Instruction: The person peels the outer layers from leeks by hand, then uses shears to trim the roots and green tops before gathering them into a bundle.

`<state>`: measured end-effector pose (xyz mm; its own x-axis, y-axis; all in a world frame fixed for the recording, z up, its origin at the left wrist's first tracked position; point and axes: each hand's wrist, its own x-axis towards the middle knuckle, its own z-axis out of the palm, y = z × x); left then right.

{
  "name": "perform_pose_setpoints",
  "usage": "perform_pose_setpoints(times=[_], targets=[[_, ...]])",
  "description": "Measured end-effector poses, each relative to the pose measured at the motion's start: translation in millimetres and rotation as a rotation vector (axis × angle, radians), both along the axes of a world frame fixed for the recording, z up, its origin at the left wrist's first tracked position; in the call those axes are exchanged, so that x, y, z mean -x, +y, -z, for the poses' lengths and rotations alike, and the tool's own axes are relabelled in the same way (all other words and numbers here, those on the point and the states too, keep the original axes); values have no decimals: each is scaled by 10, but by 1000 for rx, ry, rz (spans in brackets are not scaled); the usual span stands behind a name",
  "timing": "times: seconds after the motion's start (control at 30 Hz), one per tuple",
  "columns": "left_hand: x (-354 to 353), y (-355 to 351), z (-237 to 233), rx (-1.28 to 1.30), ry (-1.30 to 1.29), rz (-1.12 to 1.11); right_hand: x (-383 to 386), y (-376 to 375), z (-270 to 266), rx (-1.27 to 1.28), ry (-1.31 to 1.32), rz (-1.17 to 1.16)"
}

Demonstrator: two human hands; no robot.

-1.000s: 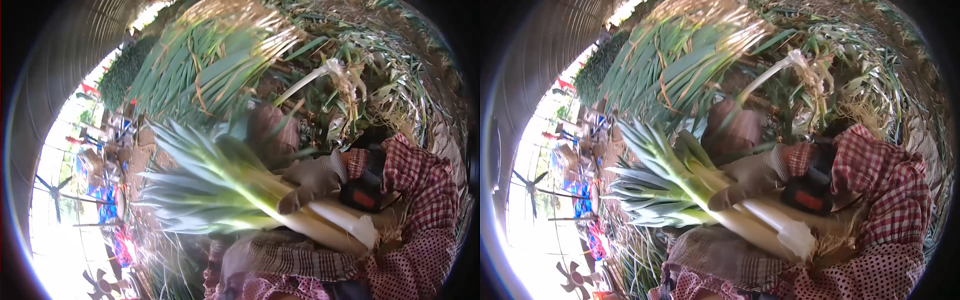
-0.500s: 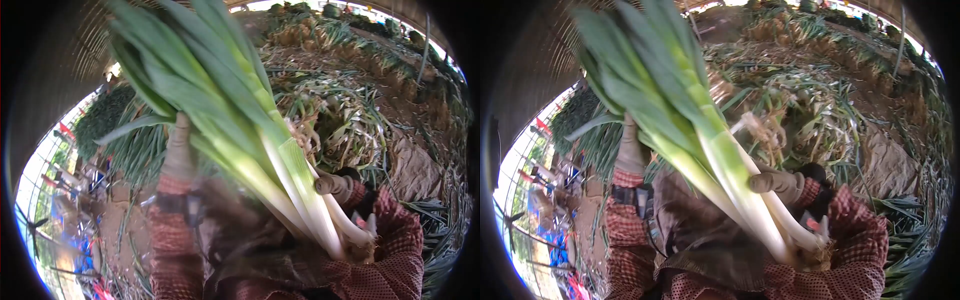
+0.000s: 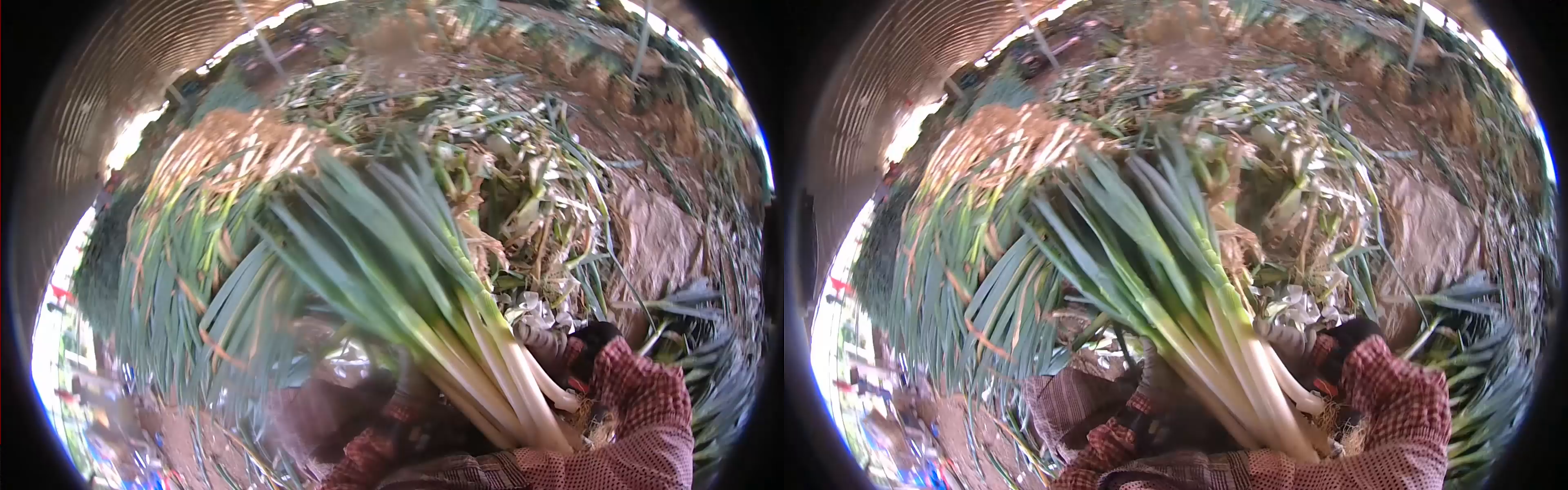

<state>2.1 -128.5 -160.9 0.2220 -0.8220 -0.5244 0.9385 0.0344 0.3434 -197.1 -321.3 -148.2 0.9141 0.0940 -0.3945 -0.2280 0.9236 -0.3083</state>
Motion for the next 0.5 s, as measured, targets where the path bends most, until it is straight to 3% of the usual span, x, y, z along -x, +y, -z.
perform_pose_setpoints(times=[0.13,0.23,0.37,0.43,0.5], targets=[[-818,-132,1,-33,-209,52,-381,184,78,235,8,99],[-1378,-605,-146,-80,-419,84,-837,406,107,415,31,178],[-1660,-1154,-642,-105,-681,48,-1025,515,-260,691,-117,332],[-1666,-1390,-970,-83,-778,42,-874,526,-618,722,-89,372],[-1511,-1709,-1287,-19,-874,43,-385,317,-989,766,-240,328]])
